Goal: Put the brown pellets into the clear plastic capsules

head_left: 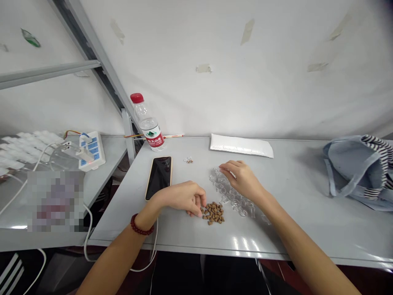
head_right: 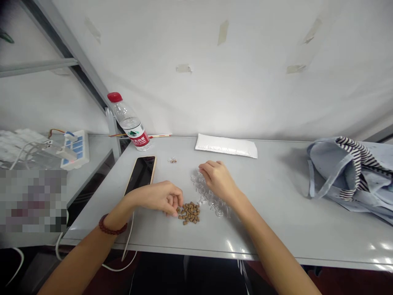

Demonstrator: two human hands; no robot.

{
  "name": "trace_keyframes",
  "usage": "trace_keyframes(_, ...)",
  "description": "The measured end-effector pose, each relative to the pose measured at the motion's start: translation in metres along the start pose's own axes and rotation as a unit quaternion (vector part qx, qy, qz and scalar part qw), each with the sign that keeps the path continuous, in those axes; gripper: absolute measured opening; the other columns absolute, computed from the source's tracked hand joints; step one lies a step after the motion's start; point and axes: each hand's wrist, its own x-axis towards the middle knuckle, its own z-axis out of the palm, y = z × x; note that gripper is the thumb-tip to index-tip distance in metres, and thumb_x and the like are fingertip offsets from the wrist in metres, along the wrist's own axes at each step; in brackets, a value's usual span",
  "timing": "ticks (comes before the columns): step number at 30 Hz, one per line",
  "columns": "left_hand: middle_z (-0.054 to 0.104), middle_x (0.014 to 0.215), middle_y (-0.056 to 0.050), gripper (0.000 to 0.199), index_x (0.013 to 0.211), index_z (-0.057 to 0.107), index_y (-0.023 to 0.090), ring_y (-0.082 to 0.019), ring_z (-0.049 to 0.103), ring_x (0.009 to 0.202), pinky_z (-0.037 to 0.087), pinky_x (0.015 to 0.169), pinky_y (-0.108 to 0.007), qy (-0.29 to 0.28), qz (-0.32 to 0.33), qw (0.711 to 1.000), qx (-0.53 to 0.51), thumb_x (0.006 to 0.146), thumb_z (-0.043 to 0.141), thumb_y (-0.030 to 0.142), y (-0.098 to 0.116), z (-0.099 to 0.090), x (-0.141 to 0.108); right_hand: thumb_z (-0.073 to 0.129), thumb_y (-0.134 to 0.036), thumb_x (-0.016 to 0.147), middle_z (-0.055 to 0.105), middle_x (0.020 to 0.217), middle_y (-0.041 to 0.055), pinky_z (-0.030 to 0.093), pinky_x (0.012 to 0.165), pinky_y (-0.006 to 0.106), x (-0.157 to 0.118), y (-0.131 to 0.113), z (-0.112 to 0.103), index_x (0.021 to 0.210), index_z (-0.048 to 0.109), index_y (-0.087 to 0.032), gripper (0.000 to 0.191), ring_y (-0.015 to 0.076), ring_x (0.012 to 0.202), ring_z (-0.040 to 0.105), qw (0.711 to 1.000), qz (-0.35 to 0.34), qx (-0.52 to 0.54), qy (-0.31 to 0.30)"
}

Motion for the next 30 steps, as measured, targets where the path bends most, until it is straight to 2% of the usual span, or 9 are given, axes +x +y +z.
trace_keyframes(2,0.068,0.073,-0.001,0.023,0.090,0.063,0.017,-0.015,0.064,0.062,0.050,0.059,-0.024,0.056,0.029,0.998,-0.001,0.070,0.068,0.027,-0.001,-0.003,0.001,0.045,-0.013,0.092,0.069,0.081,0.0073,0.045,0.074,0.037,0.000,0.002,-0.003,0.091,0.067,-0.014,0.022,0.0185,0.068,0.062,0.997,0.017,-0.009,-0.070)
trace_keyframes(4,0.066,0.073,-0.001,0.019,0.093,0.062,0.018,-0.015,0.062,0.060,0.049,0.059,-0.026,0.209,0.030,0.976,0.060,0.078,0.060,0.030,-0.006,-0.010,0.004,0.046,-0.013,0.092,0.068,0.082,0.0081,0.045,0.073,0.036,0.000,0.005,-0.006,0.091,0.068,-0.014,0.022,0.0198,0.072,0.062,0.993,0.033,-0.014,-0.113)
trace_keyframes(6,0.064,0.073,-0.002,0.018,0.095,0.062,0.017,-0.018,0.061,0.066,0.050,0.066,-0.030,0.406,0.003,0.895,0.186,0.084,0.053,0.029,-0.015,-0.019,0.009,0.046,-0.013,0.091,0.068,0.085,0.0092,0.046,0.072,0.035,0.000,0.006,-0.010,0.092,0.068,-0.014,0.022,0.0212,0.077,0.062,0.990,0.047,-0.016,-0.135)
trace_keyframes(7,0.064,0.081,-0.006,0.022,0.101,0.062,0.015,-0.022,0.061,0.078,0.049,0.076,-0.036,0.452,-0.008,0.867,0.210,0.085,0.051,0.026,-0.020,-0.023,0.012,0.046,-0.013,0.091,0.068,0.086,0.0097,0.047,0.072,0.034,0.000,0.006,-0.011,0.092,0.069,-0.014,0.023,0.0218,0.079,0.062,0.988,0.052,-0.017,-0.143)
trace_keyframes(9,0.060,0.104,-0.013,0.031,0.113,0.059,0.012,-0.029,0.052,0.104,0.042,0.092,-0.043,0.487,-0.012,0.841,0.235,0.085,0.051,0.023,-0.031,-0.029,0.018,0.046,-0.012,0.090,0.068,0.087,0.0105,0.047,0.072,0.034,0.000,0.006,-0.013,0.090,0.069,-0.014,0.023,0.0225,0.082,0.062,0.985,0.058,-0.020,-0.158)
trace_keyframes(13,0.054,0.113,-0.014,0.037,0.120,0.058,0.014,-0.030,0.044,0.110,0.035,0.099,-0.046,0.479,-0.001,0.839,0.260,0.083,0.056,0.023,-0.042,-0.035,0.026,0.046,-0.012,0.090,0.067,0.088,0.0107,0.048,0.072,0.036,0.000,0.006,-0.012,0.089,0.069,-0.014,0.023,0.0228,0.082,0.060,0.984,0.055,-0.034,-0.168)
trace_keyframes(20,0.058,0.090,-0.011,0.015,0.085,0.064,0.013,-0.026,0.054,0.090,0.043,0.088,-0.042,0.445,0.017,0.870,0.211,0.085,0.049,0.016,-0.039,-0.031,0.030,0.050,-0.013,0.089,0.066,0.086,0.0106,0.050,0.071,0.038,-0.002,0.007,-0.012,0.091,0.067,-0.015,0.018,0.0241,0.083,0.061,0.991,0.030,-0.044,-0.124)
trace_keyframes(25,0.059,0.083,-0.007,0.009,0.073,0.060,0.015,-0.023,0.056,0.087,0.042,0.088,-0.039,0.449,0.050,0.885,0.113,0.079,0.055,0.012,-0.030,-0.028,0.027,0.048,-0.016,0.091,0.066,0.088,0.0107,0.051,0.072,0.040,-0.003,-0.001,-0.010,0.095,0.064,-0.016,0.017,0.0244,0.084,0.061,0.997,-0.016,-0.012,-0.074)
trace_keyframes(30,0.064,0.076,-0.003,0.013,0.084,0.060,0.014,-0.015,0.059,0.069,0.050,0.070,-0.030,0.433,0.098,0.893,-0.066,0.080,0.061,0.026,-0.014,-0.016,0.028,0.049,-0.028,0.093,0.066,0.097,0.0109,0.053,0.066,0.035,-0.005,-0.019,0.003,0.117,0.055,-0.017,0.027,0.0227,0.085,0.063,0.996,-0.001,0.067,-0.056)
